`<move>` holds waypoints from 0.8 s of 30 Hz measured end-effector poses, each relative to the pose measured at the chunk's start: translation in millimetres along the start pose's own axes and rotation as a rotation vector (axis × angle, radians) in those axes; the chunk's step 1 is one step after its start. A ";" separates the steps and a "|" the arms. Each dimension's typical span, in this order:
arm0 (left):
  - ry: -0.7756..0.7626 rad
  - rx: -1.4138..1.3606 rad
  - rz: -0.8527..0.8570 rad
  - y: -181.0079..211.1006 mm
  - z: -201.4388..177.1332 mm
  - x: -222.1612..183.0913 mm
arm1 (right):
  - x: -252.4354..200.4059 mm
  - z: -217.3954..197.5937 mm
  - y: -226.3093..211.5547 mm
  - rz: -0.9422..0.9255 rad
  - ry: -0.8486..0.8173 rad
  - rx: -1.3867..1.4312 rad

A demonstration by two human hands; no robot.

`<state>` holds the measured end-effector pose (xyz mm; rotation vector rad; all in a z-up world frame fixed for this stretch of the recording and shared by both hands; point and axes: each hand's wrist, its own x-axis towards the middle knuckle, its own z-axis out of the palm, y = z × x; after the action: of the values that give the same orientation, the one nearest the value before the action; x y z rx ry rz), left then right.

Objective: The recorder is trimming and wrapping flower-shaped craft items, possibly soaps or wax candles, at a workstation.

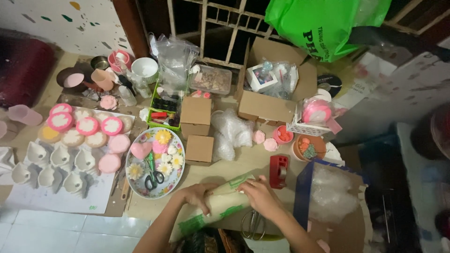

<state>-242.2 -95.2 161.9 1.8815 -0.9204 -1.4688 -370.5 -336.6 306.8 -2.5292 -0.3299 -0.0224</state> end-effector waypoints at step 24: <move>0.705 -0.140 0.107 121.4 47.6 39.0 | -0.8 22.5 45.8 0.120 0.336 0.184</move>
<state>-302.9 -200.3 223.7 1.9905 -0.5450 -0.6869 -361.5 -360.9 262.8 -2.3066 -0.0426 -0.3495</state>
